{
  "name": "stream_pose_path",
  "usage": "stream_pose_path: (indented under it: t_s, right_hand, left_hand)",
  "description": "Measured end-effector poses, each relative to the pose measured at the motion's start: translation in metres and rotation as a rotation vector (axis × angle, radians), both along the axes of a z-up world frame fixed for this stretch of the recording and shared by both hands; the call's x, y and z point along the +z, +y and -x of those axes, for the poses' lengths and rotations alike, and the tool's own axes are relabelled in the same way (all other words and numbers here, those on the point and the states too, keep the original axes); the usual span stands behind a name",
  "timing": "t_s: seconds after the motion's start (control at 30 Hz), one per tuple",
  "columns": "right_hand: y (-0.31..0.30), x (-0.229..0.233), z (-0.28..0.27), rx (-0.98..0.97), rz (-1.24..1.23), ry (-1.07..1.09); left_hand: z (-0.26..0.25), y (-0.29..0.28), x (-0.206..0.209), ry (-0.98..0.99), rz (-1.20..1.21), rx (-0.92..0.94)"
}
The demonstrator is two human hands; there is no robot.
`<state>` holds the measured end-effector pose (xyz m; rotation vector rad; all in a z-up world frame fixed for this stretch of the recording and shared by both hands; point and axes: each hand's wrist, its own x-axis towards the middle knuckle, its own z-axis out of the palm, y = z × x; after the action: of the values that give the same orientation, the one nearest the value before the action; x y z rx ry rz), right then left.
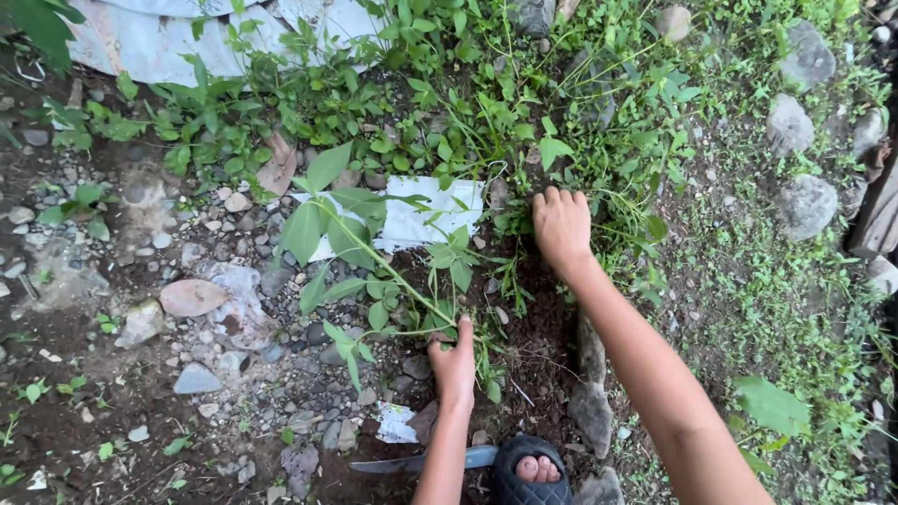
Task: The person is removing weeds from the ground using their hands.
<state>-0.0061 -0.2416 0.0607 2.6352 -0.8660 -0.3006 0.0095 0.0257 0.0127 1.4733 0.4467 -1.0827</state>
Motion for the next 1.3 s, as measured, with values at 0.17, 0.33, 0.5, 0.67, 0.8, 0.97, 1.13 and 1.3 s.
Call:
stream_pose_path:
  t_s: [0.17,0.33,0.5,0.67,0.8,0.97,1.13,1.3]
  right_hand:
    - [-0.007,0.001,0.001,0.083,-0.048,-0.014]
    - [-0.011,0.002,-0.004,-0.198,-0.342,-0.130]
    - [-0.012,-0.022,0.002,-0.266,-0.436,-0.245]
    - [0.014,-0.037,0.015,-0.076,-0.355,-0.447]
    - [0.084,0.002,0.011,-0.034,-0.511,-0.410]
    - [0.102,0.005,0.018,0.258,-0.477,-0.638]
    - [0.060,0.030,-0.008,-0.496,-0.348,-0.441]
    - [0.039,0.027,-0.012,-0.074,-0.424,-0.316]
  left_hand:
    - [0.000,0.005,-0.009,-0.066,0.021,0.015]
    - [-0.006,0.008,0.000,-0.038,0.003,-0.002]
    - [-0.018,0.008,0.025,0.082,-0.094,-0.150]
    - [-0.017,0.011,0.012,0.096,-0.066,-0.113]
    - [-0.023,0.015,0.015,0.070,-0.058,-0.085]
    - [-0.016,0.022,-0.005,0.016,0.013,0.024]
    - [-0.022,0.031,0.010,0.074,-0.071,-0.046]
    - [-0.020,0.034,0.007,0.070,-0.066,-0.047]
